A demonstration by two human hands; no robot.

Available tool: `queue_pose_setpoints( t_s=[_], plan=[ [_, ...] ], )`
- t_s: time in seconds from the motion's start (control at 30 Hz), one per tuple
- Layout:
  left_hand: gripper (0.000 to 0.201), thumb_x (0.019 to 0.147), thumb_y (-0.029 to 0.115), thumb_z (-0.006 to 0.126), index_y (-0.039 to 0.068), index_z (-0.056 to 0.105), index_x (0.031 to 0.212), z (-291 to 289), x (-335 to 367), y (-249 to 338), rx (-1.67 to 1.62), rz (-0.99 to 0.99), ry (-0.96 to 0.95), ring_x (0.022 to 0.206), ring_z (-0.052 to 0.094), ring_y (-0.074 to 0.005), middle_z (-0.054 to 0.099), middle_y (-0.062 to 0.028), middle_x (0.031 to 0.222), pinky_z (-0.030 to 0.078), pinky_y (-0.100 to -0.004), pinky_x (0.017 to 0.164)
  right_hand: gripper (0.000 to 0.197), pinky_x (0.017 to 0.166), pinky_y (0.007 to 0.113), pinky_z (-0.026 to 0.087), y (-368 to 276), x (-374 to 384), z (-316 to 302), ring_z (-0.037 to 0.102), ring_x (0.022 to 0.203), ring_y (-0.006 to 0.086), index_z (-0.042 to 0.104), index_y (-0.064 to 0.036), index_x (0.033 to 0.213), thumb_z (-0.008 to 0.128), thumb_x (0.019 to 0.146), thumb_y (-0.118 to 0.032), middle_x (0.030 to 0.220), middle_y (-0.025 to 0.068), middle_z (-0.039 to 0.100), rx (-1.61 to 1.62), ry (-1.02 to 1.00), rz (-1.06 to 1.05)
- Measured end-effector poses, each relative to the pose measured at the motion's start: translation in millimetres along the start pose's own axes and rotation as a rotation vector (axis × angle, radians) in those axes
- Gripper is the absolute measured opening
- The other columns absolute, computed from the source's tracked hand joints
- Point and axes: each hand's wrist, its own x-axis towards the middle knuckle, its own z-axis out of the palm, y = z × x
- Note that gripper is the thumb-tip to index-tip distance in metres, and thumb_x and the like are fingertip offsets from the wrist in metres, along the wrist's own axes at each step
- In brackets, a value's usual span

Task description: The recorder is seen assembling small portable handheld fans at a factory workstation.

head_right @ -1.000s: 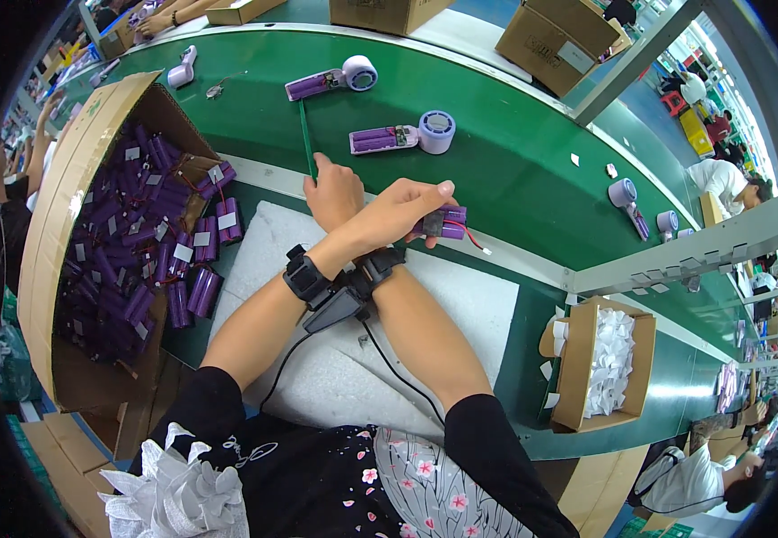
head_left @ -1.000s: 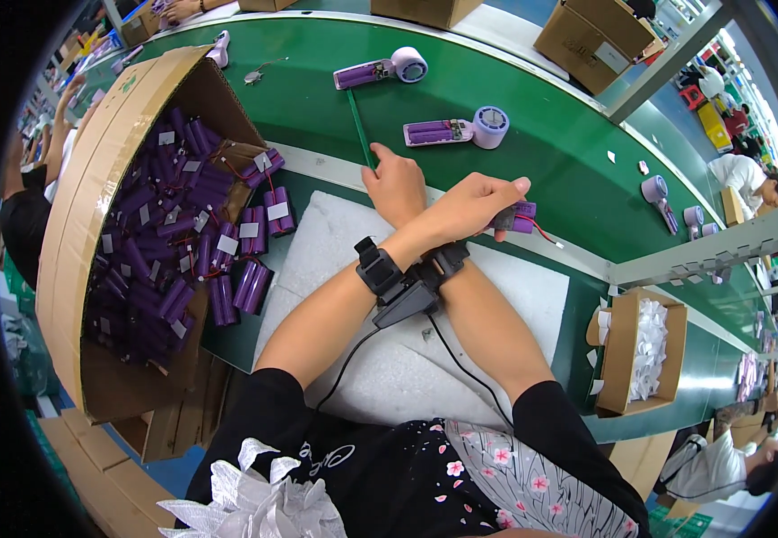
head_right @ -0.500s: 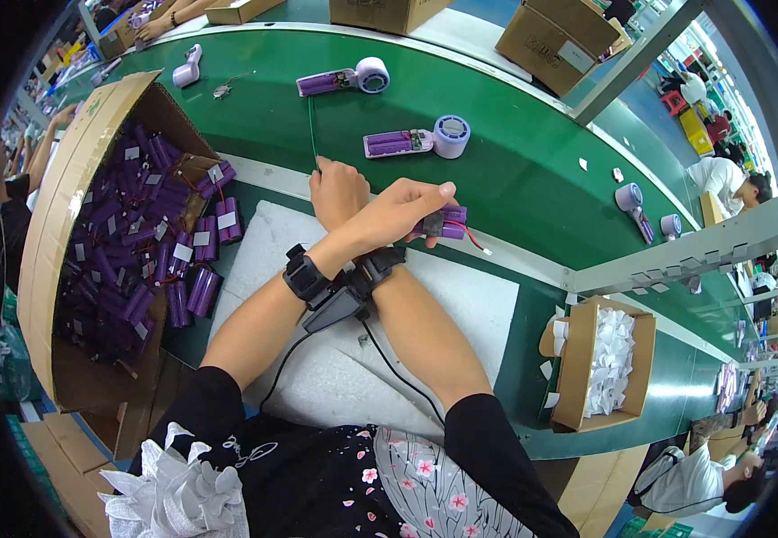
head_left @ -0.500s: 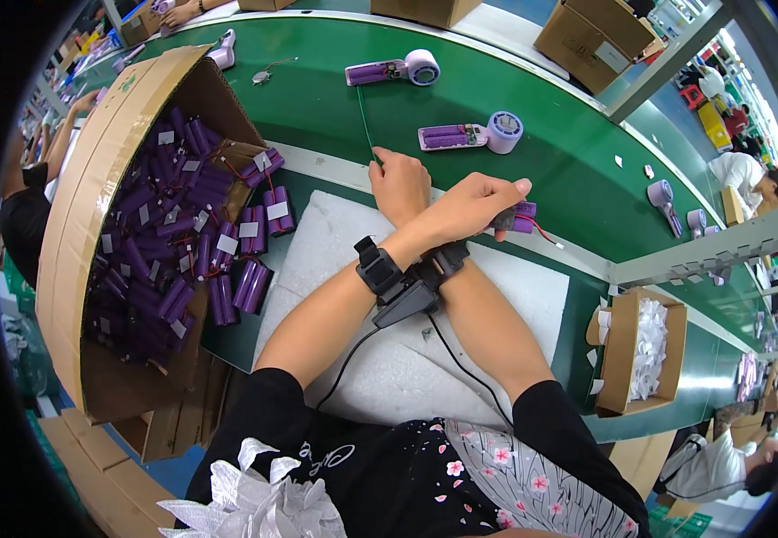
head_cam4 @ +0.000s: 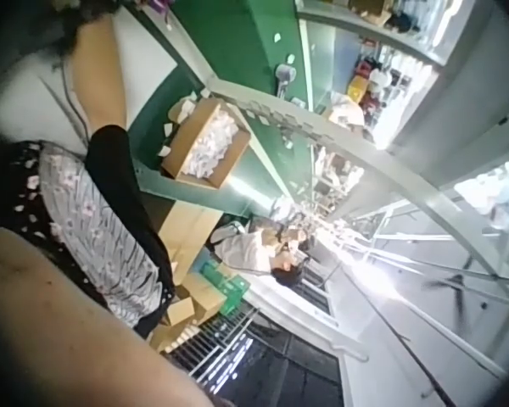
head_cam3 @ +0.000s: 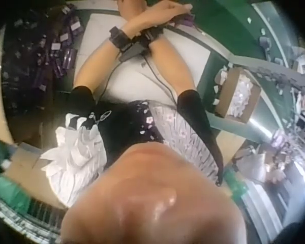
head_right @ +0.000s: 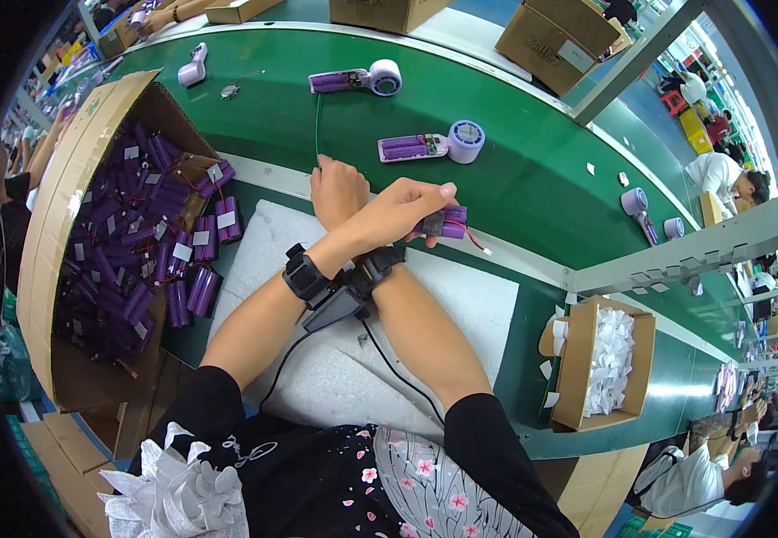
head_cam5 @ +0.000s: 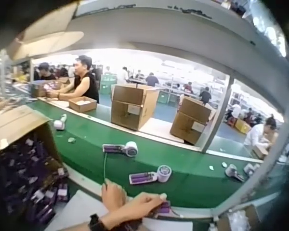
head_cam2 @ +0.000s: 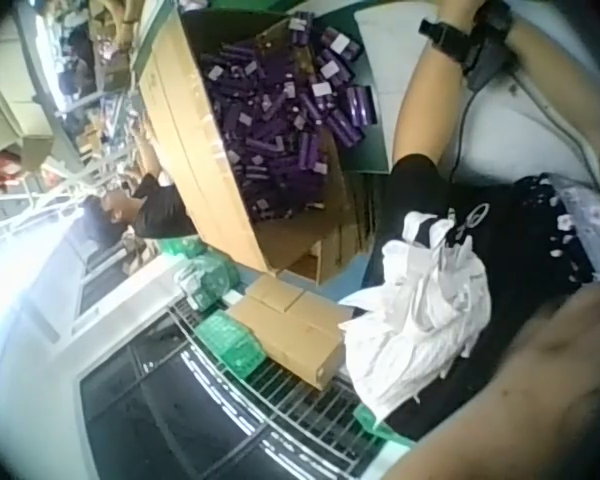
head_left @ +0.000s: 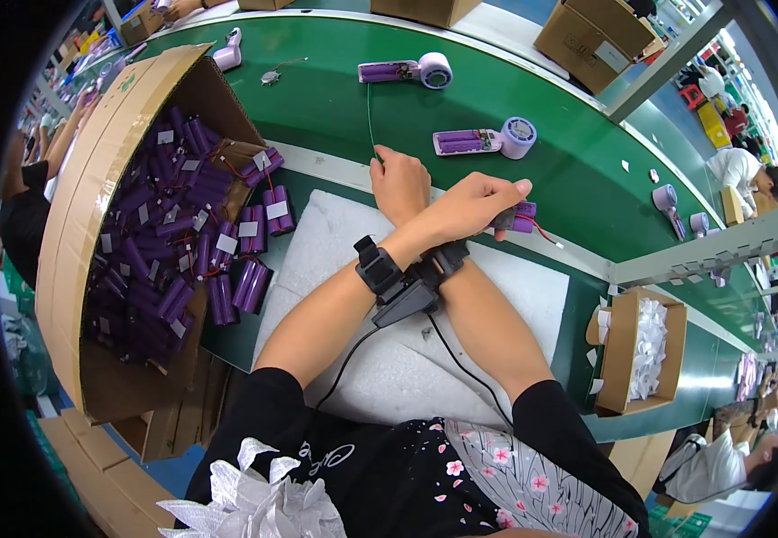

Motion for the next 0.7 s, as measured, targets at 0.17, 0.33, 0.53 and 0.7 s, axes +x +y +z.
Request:
queue_pose_setpoints(
  t_s=[0.17, 0.33, 0.53, 0.7],
  plan=[
    [0.056, 0.097, 0.053, 0.045, 0.003, 0.070, 0.092, 0.8, 0.9, -2.4, -0.007, 0.007, -0.003, 0.046, 0.046, -0.0038, 0.062, -0.0015, 0.058, 0.033, -0.0198, 0.042, 0.026, 0.071, 0.047, 0.052, -0.6, 0.1, -2.2, 0.064, 0.078, 0.0396, 0.069, -0.0047, 0.106, 0.059, 0.087, -0.018, 0.084, 0.0210, 0.067, 0.002, 0.006, 0.001],
    [0.056, 0.097, 0.053, 0.045, 0.003, 0.069, 0.091, 2.0, 0.8, -2.3, -0.015, 0.012, 0.005, 0.046, 0.045, -0.0038, 0.061, -0.0014, 0.058, 0.033, -0.0198, 0.042, 0.026, 0.073, 0.048, 0.052, -1.1, 0.9, -3.0, 0.064, 0.081, 0.0405, 0.068, -0.0028, 0.107, 0.057, 0.089, -0.018, 0.087, 0.0219, 0.067, 0.004, -0.006, 0.019],
    [0.056, 0.097, 0.053, 0.045, 0.003, 0.069, 0.090, 1.3, -1.1, 1.7, -0.017, 0.014, -0.002, 0.046, 0.045, -0.0038, 0.061, -0.0015, 0.058, 0.033, -0.0200, 0.042, 0.027, 0.075, 0.048, 0.051, -1.9, 1.9, -3.0, 0.064, 0.083, 0.0408, 0.066, -0.0018, 0.109, 0.055, 0.090, -0.018, 0.089, 0.0222, 0.068, 0.001, -0.009, 0.056],
    [0.055, 0.097, 0.052, 0.045, 0.003, 0.070, 0.089, 1.8, -1.4, 2.8, -0.013, 0.025, 0.002, 0.046, 0.044, -0.0037, 0.061, -0.0011, 0.057, 0.032, -0.0202, 0.042, 0.027, 0.074, 0.048, 0.051, -1.6, 1.8, -2.7, 0.064, 0.082, 0.0406, 0.066, -0.0017, 0.109, 0.055, 0.090, -0.017, 0.088, 0.0223, 0.068, 0.019, 0.018, 0.069]
  ],
)
